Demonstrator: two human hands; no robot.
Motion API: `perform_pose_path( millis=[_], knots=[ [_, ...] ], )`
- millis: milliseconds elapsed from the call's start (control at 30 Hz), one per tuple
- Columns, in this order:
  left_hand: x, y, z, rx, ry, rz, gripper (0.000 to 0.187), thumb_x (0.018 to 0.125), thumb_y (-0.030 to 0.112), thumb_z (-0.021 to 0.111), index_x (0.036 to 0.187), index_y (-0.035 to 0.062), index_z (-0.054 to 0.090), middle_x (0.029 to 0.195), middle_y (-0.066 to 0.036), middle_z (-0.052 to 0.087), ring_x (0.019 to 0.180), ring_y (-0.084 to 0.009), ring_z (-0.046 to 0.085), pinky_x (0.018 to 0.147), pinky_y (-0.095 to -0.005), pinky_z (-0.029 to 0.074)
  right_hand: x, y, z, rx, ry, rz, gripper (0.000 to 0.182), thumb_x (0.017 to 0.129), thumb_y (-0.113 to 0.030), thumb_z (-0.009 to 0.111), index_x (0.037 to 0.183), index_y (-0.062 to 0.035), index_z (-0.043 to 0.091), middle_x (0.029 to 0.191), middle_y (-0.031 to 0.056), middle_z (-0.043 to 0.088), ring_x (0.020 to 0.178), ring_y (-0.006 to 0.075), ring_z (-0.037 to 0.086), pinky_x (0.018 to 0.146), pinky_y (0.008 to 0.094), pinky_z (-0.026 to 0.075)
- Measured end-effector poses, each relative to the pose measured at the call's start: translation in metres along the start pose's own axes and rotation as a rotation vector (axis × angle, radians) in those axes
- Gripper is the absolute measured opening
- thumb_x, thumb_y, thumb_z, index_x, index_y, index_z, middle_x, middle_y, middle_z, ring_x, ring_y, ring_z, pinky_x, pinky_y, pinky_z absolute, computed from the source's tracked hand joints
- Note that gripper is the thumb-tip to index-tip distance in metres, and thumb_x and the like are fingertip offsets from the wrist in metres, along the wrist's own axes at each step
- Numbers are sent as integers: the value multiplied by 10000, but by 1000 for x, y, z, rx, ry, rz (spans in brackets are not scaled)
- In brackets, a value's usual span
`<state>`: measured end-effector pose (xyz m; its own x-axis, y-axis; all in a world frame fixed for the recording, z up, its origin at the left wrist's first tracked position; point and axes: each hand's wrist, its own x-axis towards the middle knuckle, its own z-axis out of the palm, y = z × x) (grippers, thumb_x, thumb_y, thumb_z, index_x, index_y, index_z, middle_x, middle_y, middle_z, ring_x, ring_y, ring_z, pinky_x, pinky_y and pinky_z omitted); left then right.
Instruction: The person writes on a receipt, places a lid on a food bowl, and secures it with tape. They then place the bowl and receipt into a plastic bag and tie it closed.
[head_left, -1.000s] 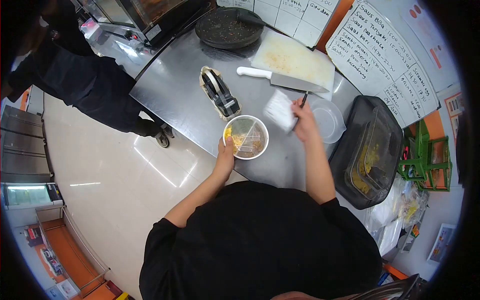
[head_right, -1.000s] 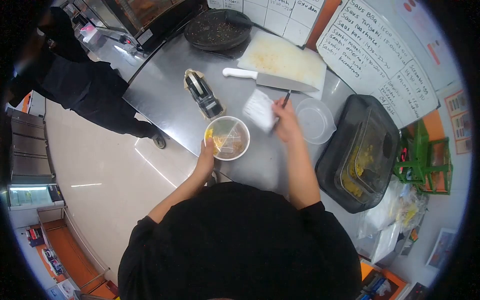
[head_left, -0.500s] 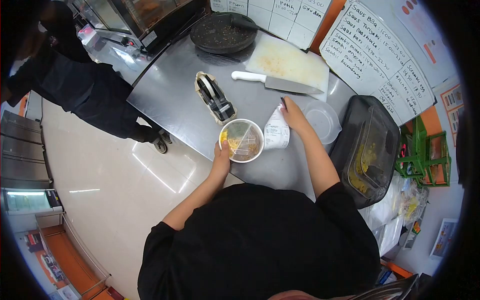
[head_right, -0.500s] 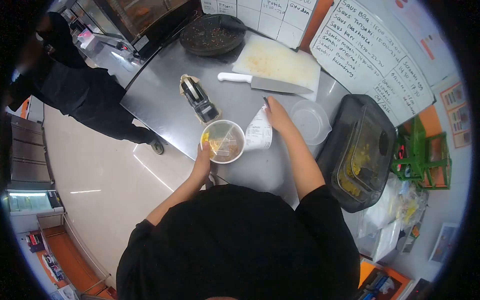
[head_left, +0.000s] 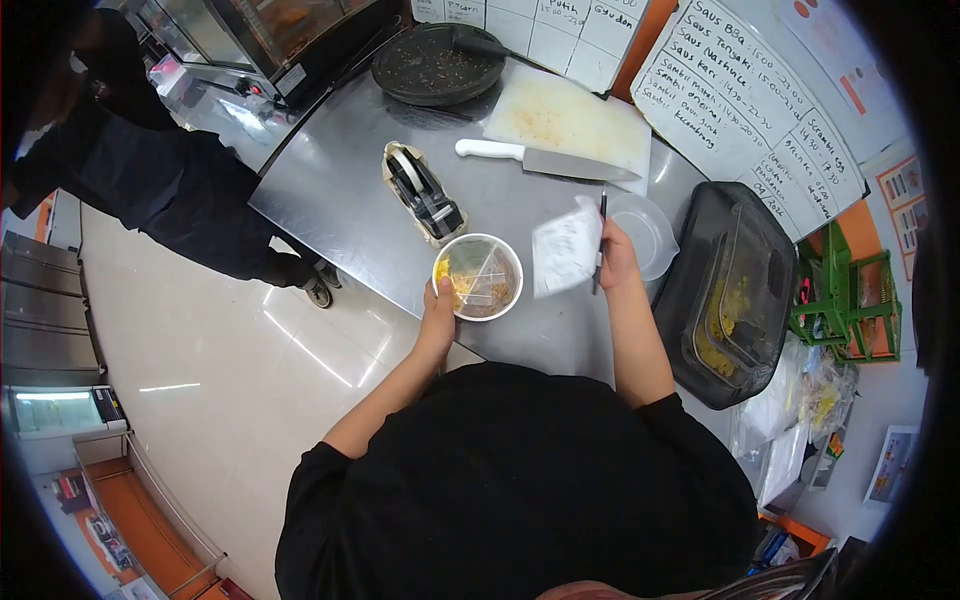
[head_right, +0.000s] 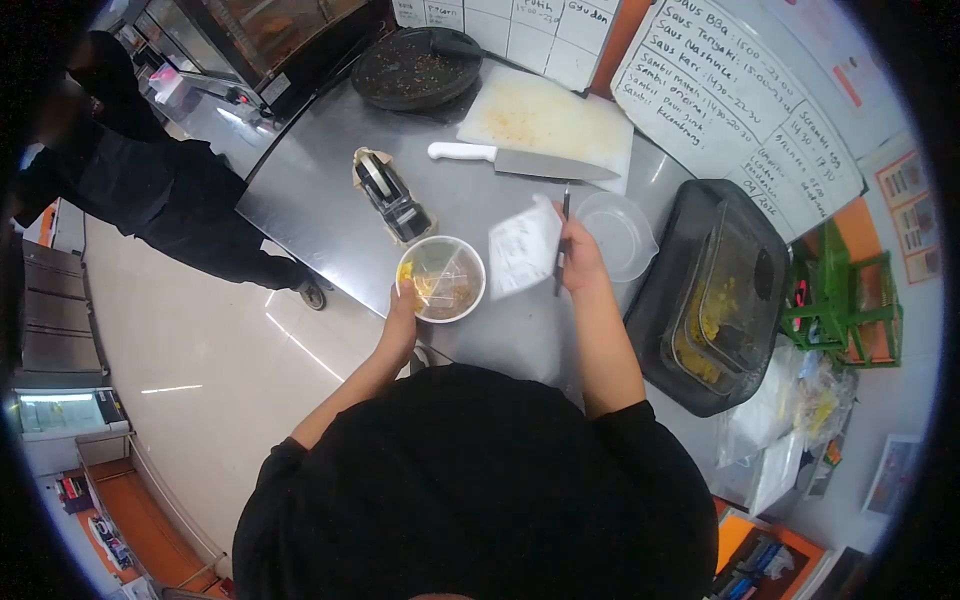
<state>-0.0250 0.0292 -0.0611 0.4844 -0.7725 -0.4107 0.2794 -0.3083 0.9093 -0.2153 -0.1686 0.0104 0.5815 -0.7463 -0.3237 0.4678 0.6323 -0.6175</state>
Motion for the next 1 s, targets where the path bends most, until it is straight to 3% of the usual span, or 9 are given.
perform_pose_path(
  millis=[33,133,233,333,433,533,733,867,1000],
  knots=[
    [4,-6,-2,18,16,9,726,935,520,317,1369,-52,207,1354,-233,330,1263,-307,332,1045,-355,261,11,1,-29,-60,-260,69,162,731,-33,484,870,-117,489,806,-6,532,712,126,542,637,272,462],
    [-7,11,4,27,15,-29,730,935,528,314,1376,-39,185,1350,-210,336,1260,-284,331,1051,-348,249,36,12,-51,-1540,-41,2,130,731,-30,515,857,-55,497,795,85,538,843,229,562,713,391,436],
    [1,-3,3,53,64,-8,658,946,494,313,1341,-30,263,1301,-219,389,1217,-291,379,1023,-349,284,54,34,-62,-1743,55,-494,124,725,-25,495,848,-28,481,756,110,503,795,234,536,687,365,419],
    [4,-7,-1,25,20,-17,654,949,490,311,1355,-17,237,1308,-201,382,1227,-271,363,1035,-343,265,72,46,-61,-1655,170,-870,124,721,18,485,776,-75,423,711,33,461,726,170,508,624,323,389],
    [3,-3,-1,14,-22,4,647,952,484,310,1365,-6,222,1309,-184,380,1223,-251,358,1042,-341,251,68,39,-50,-1124,323,-293,131,734,20,485,761,-80,404,720,24,444,664,137,482,577,295,381],
    [0,-2,-1,31,-9,20,634,955,476,309,1360,-7,241,1297,-183,392,1202,-248,373,1034,-345,256,60,22,-58,-672,-96,-74,96,758,-66,541,790,-58,451,739,44,472,659,146,468,629,317,400],
    [-4,6,1,75,16,-11,647,951,485,300,1363,-12,246,1320,-188,378,1242,-257,335,1039,-357,247,34,10,-41,-1233,-102,97,111,770,-86,562,814,-64,462,747,36,482,660,153,491,610,317,403],
    [-3,7,3,91,36,-9,599,955,451,322,1302,-38,323,1290,-210,390,1212,-291,367,1023,-377,270,44,48,-39,-1823,143,-633,158,758,-63,573,899,-31,509,894,138,500,796,346,550,667,407,431],
    [6,-11,-9,773,255,265,567,918,377,459,1270,-55,355,1287,-220,373,1223,-336,331,1031,-421,234,44,44,-33,-1547,68,-715,123,727,16,528,843,-7,496,834,143,478,768,338,519,658,384,416]
  ],
)
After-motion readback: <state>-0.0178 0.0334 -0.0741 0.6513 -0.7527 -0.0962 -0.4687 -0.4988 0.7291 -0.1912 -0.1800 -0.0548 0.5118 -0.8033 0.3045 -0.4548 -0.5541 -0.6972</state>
